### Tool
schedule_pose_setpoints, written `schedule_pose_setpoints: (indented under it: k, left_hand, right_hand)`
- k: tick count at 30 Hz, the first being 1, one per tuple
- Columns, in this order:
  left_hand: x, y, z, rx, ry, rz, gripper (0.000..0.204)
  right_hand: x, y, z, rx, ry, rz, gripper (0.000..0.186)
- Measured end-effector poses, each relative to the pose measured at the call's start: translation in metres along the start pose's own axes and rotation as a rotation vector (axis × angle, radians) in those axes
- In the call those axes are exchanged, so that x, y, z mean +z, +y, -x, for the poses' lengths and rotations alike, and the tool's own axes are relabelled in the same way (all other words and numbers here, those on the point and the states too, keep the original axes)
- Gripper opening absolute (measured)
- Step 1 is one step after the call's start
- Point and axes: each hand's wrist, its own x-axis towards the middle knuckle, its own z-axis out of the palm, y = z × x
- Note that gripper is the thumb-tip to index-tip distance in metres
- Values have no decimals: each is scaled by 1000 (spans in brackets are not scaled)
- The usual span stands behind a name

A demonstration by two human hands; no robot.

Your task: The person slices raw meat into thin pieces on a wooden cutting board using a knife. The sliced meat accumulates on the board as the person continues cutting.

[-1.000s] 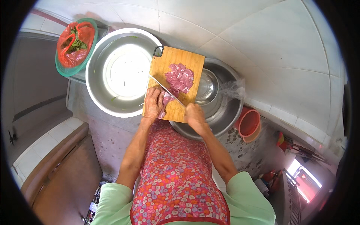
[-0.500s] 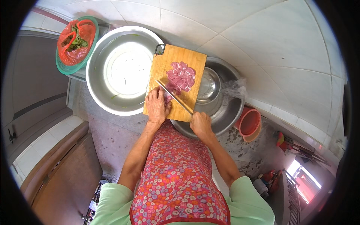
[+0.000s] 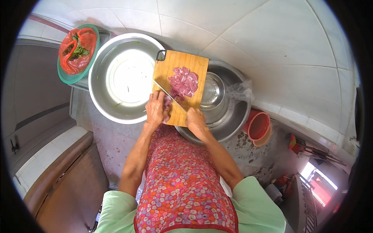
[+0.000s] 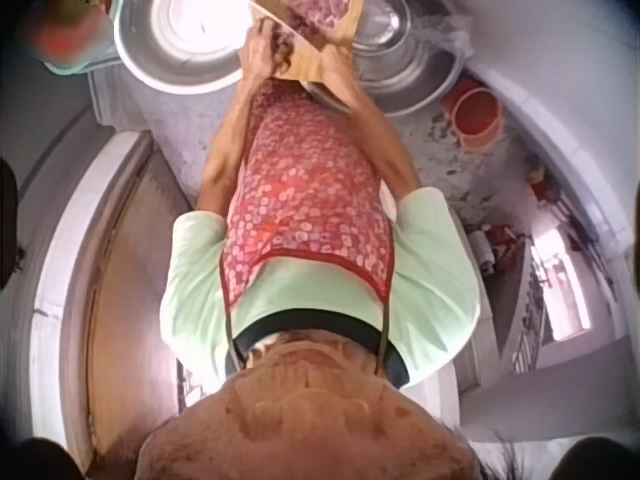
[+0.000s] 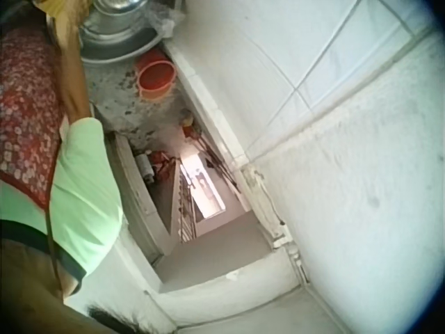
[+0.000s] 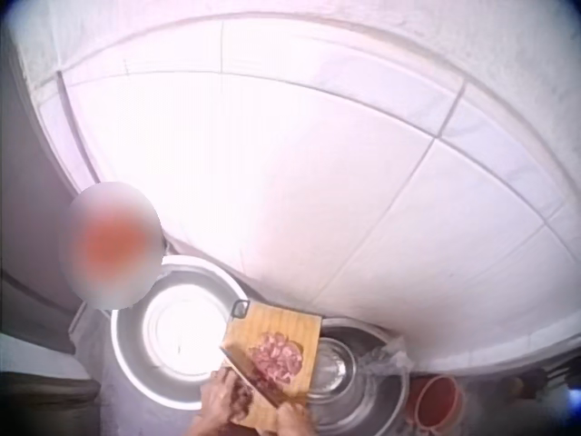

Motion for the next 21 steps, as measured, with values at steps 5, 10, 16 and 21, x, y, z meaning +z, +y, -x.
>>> schedule_pose_setpoints:
  k: [5, 10, 16, 21]
  left_hand:
    - [-9, 10, -6, 37, 15, 35, 45]
    - [-5, -6, -16, 231, -75, -53, 55]
    - [12, -4, 22, 130, 103, -13, 77]
    - [23, -8, 43, 129, 122, -86, 62]
  right_hand:
    - [-18, 34, 12, 84, 16, -80, 13]
    - [-29, 31, 7, 61, 98, -120, 13]
    - [-26, 17, 34, 94, 74, -178, 17]
    - [-14, 16, 42, 17, 103, -182, 20]
